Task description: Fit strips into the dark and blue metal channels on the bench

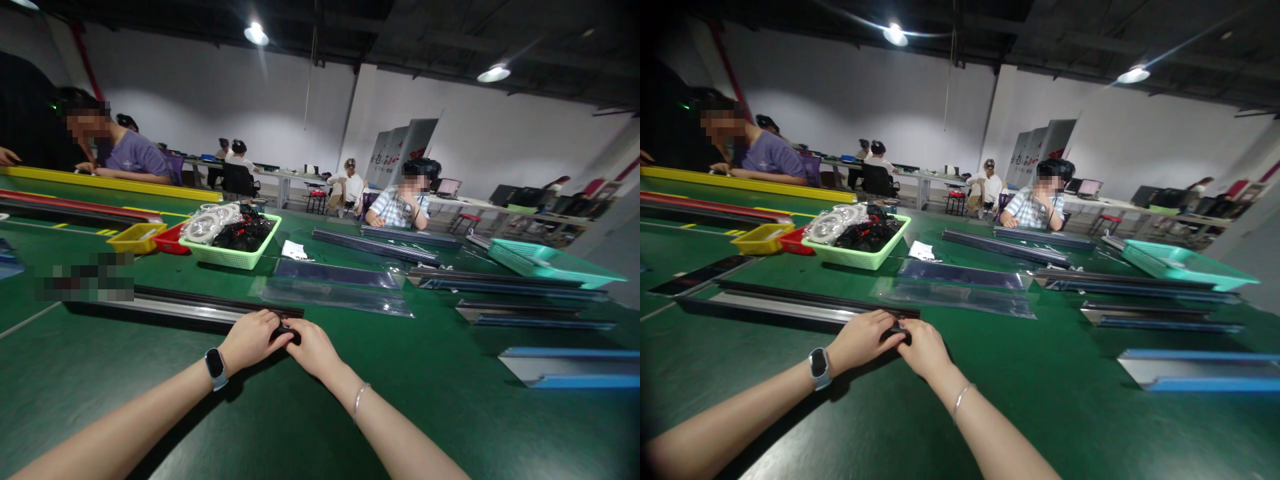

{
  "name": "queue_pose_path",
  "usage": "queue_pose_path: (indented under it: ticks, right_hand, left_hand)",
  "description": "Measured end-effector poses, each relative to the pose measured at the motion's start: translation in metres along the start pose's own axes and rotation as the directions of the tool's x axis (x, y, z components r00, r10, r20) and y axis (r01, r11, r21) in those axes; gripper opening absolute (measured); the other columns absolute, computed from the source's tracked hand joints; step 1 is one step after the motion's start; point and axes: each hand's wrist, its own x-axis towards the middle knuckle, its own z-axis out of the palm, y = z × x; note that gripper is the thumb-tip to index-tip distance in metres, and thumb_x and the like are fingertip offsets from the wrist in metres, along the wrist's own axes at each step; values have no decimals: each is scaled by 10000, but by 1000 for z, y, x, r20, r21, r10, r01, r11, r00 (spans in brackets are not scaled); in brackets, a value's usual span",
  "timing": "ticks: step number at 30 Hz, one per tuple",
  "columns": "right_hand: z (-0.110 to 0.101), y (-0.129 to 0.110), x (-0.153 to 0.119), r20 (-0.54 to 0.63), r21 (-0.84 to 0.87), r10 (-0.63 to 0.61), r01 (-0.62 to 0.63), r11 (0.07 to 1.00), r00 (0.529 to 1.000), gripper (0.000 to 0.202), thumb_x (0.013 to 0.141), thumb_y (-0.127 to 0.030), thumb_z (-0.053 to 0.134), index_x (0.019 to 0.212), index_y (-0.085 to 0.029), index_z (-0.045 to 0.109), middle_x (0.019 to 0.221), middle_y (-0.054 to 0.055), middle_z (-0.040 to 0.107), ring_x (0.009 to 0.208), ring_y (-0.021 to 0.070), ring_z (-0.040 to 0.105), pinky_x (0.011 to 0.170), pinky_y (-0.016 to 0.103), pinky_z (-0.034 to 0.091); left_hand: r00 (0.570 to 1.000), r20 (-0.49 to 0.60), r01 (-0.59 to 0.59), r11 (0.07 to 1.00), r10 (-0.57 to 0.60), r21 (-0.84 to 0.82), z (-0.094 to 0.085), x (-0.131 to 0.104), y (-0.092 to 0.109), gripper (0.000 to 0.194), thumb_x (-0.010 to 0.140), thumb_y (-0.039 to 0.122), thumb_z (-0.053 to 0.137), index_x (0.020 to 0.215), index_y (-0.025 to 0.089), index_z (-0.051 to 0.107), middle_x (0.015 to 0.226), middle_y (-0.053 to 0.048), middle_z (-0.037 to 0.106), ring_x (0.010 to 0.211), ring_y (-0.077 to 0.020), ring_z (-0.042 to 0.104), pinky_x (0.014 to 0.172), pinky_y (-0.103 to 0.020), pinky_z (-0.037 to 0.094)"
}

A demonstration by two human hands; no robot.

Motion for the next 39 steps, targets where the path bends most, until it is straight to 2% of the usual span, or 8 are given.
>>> queue_pose_path:
  ticks: [4, 9, 13, 19, 27, 39]
  right_hand:
    - [1, 1, -1, -14, -13, 2, -2, 1000, 1000, 381, 749, -197, 561, 1129, -192, 594, 1142, 67, 620, 1068, 199, 559, 954, 324, 416]
    - [3, -1, -4, -21, -72, -2, 0, 997, 1000, 385, 761, -178, 542, 1145, -200, 567, 1150, 66, 611, 1067, 199, 554, 941, 340, 420]
    - [3, -4, -5, -38, -136, -26, 21, 990, 999, 324, 765, -182, 551, 1088, -189, 577, 1076, 73, 636, 1018, 204, 571, 915, 343, 425]
    - [4, -4, -5, -56, -132, -25, 18, 991, 998, 307, 761, -178, 556, 1066, -189, 584, 1053, 67, 643, 1000, 203, 578, 903, 330, 426]
    - [4, -5, -6, -62, -130, -9, 1, 992, 998, 318, 752, -177, 569, 1069, -199, 578, 1046, 59, 641, 991, 205, 576, 886, 334, 426]
    - [6, -1, -6, -68, -157, -45, 34, 987, 997, 283, 757, -191, 587, 1039, -186, 569, 1004, 63, 635, 974, 197, 564, 874, 338, 416]
  left_hand:
    - [1000, -7, -13, 1000, 13, -26, 0, 0, 1, 364, 896, 450, 391, 946, 170, 618, 894, -81, 656, 881, -205, 592, 784, -321, 456]
    - [1000, 11, 16, 999, -16, -43, 0, 0, 1, 356, 888, 447, 406, 935, 172, 628, 908, -82, 668, 876, -204, 603, 778, -314, 458]
    - [1000, 22, 22, 998, -21, -51, 0, 0, 0, 343, 876, 440, 432, 933, 168, 634, 887, -83, 667, 879, -207, 601, 789, -316, 457]
    - [1000, 23, 10, 999, -9, -44, -2, 1, 1, 320, 882, 434, 428, 917, 175, 613, 881, -73, 648, 879, -202, 588, 779, -308, 452]
    - [999, 46, 30, 997, -27, -72, -10, 2, 4, 206, 875, 407, 471, 937, 226, 548, 901, -3, 613, 839, -164, 577, 683, -257, 434]
    - [997, 66, 42, 999, -44, 29, 1, 0, 0, 264, 885, 439, 438, 886, 197, 542, 847, -31, 640, 819, -190, 599, 686, -283, 433]
